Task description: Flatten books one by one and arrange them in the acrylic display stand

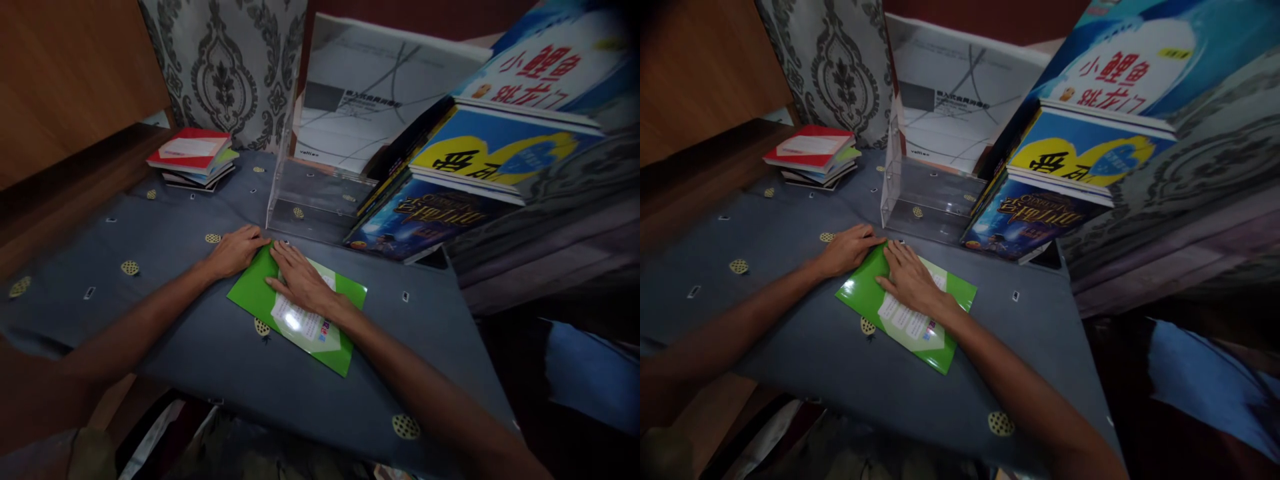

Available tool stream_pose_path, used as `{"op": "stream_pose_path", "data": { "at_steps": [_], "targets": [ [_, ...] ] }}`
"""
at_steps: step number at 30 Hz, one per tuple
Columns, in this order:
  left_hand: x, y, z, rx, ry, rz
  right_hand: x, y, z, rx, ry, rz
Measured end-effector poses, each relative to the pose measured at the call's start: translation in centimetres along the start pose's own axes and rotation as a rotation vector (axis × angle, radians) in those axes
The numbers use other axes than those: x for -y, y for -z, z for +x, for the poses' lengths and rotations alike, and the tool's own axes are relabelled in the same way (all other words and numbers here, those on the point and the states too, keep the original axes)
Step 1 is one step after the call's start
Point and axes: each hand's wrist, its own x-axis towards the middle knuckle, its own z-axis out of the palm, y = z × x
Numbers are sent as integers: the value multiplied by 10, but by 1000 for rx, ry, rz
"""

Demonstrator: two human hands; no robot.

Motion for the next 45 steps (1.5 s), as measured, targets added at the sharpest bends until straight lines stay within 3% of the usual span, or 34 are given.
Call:
{"op": "stream_pose_path", "data": {
  "at_steps": [25, 31, 38, 45],
  "targets": [
    [6, -5, 0, -105, -35, -54, -25, 23, -94, -29, -196, 77],
    [-3, 2, -2, -58, -11, -70, -25, 25, -120, -78, -267, 112],
    [-25, 6, 14, 15, -100, 84, 0, 11, -157, -174, -283, 42],
    [-63, 0, 52, 106, -204, 140, 50, 3, -195, -188, -291, -21]
  ]
}}
